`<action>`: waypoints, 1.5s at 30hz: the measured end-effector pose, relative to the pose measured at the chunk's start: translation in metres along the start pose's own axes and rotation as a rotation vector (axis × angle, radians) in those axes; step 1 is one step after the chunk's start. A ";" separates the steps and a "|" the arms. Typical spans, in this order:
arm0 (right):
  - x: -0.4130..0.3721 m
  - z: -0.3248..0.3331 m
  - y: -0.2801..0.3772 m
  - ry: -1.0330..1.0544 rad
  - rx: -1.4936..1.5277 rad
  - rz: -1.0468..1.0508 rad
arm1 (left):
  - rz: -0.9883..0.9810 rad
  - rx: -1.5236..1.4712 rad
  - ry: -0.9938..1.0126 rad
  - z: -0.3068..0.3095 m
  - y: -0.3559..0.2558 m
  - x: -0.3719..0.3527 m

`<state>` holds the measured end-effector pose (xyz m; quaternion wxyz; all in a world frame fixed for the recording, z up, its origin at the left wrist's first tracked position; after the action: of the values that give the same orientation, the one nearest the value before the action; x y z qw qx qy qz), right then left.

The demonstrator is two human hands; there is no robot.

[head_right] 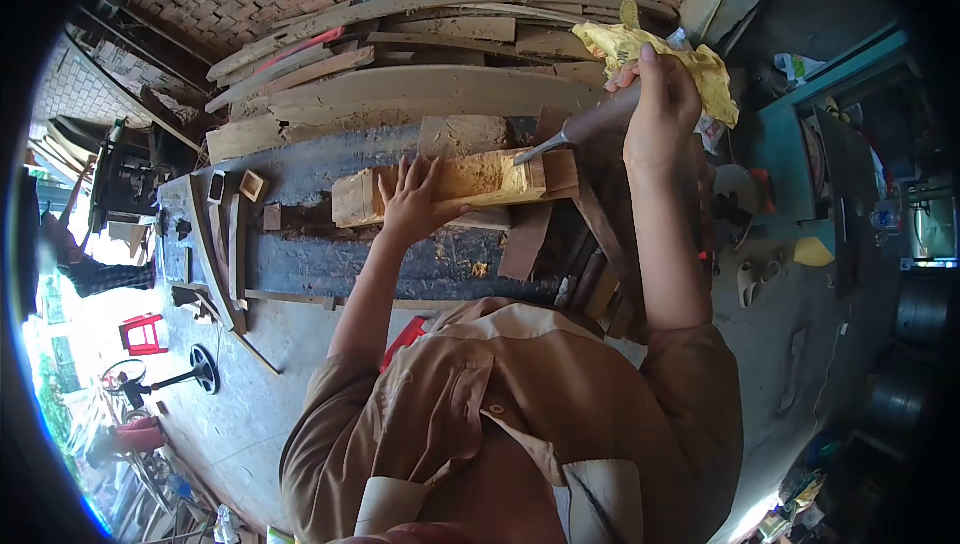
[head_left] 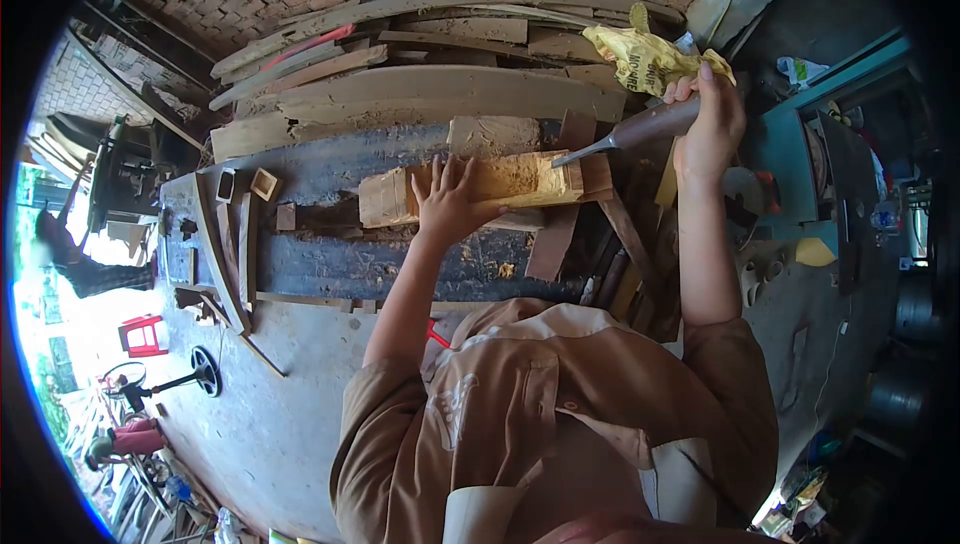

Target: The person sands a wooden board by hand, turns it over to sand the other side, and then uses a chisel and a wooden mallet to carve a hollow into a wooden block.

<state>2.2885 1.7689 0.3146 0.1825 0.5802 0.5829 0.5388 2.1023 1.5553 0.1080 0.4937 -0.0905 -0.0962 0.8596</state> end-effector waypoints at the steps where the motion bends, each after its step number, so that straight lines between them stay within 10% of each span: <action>1: 0.000 -0.002 0.002 0.031 -0.029 0.035 | -0.002 0.003 -0.008 0.000 0.000 0.000; 22: -0.001 -0.079 -0.008 0.336 -0.650 0.138 | 0.028 -0.064 0.237 0.047 -0.036 0.029; 25: -0.008 -0.090 0.002 0.371 -0.740 0.269 | -0.428 -0.687 -0.168 0.125 -0.102 0.047; 33: -0.006 -0.072 0.016 0.432 -0.800 0.375 | -0.508 -1.267 -0.292 0.153 -0.164 0.086; 36: -0.006 -0.001 -0.014 0.211 -0.465 0.220 | -0.490 -1.263 -0.331 0.146 -0.166 0.092; 42: -0.115 0.162 -0.161 0.356 -1.360 -0.475 | -0.508 -1.194 -0.282 0.148 -0.176 0.088; 45: -0.168 0.185 -0.170 0.400 -1.629 -0.471 | -0.536 -1.168 -0.288 0.145 -0.183 0.088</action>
<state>2.4054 1.7420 0.0376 0.5415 0.0276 0.1422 0.8281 2.1747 1.7111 0.2893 0.5427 -0.2007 -0.6310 0.5167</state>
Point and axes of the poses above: each hand's wrist, its own x-axis towards the middle knuckle, its own z-axis out of the back of the hand, y = z × x, the point moved 7 cm from there along x, towards the middle knuckle, and after that the axes turned 1 degree about x, right-handed, at the moved point
